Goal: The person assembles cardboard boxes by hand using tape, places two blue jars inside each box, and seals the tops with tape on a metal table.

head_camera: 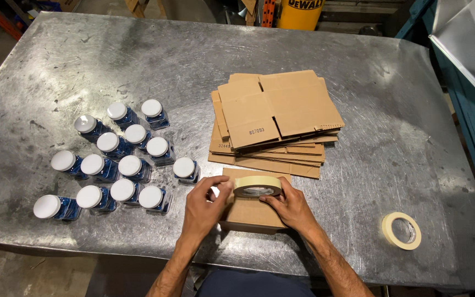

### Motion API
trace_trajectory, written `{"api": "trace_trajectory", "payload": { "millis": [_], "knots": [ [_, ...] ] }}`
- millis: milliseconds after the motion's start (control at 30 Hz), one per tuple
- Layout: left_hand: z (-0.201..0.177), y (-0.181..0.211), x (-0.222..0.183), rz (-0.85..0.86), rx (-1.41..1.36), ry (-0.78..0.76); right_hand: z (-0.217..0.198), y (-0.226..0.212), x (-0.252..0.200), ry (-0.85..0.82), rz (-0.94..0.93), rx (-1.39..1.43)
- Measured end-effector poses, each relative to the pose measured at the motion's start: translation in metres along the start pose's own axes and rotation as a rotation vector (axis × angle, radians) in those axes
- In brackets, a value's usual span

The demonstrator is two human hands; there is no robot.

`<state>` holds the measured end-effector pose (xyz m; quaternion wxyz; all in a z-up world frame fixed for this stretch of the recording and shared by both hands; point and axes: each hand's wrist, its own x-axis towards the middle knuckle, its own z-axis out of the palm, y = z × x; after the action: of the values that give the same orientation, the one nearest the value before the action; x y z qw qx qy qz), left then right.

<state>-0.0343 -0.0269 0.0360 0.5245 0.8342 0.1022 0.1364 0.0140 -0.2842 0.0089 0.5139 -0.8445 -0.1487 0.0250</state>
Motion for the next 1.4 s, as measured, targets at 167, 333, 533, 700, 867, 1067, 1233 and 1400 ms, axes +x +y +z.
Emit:
{"api": "trace_trajectory", "payload": {
  "millis": [167,333,533,700,867,1067,1233,1400],
  "knots": [
    [0.004,0.037,0.011,-0.092,-0.056,-0.066,0.001,-0.008,0.002,0.012,-0.023,0.016],
    [-0.002,0.043,0.003,-0.038,0.028,0.002,0.004,-0.003,0.001,0.007,-0.049,0.05],
    [-0.002,0.046,-0.006,-0.291,-0.165,-0.079,-0.001,-0.012,0.001,-0.037,-0.159,0.04],
    [0.007,0.016,0.001,-0.466,-0.324,-0.158,0.002,0.0,-0.006,-0.036,-0.092,0.026],
    [0.007,-0.019,0.011,-0.324,0.0,-0.158,0.005,0.029,-0.013,-0.027,-0.061,-0.007],
    [-0.003,-0.047,0.032,-0.328,-0.046,-0.208,0.005,0.016,-0.011,-0.02,-0.062,-0.06],
    [-0.005,-0.036,0.03,-0.447,-0.194,-0.265,0.0,-0.005,-0.01,-0.029,-0.177,-0.089],
    [-0.005,-0.044,0.03,-0.535,-0.284,-0.258,0.008,0.019,-0.01,0.013,-0.258,-0.014]
  ]
}}
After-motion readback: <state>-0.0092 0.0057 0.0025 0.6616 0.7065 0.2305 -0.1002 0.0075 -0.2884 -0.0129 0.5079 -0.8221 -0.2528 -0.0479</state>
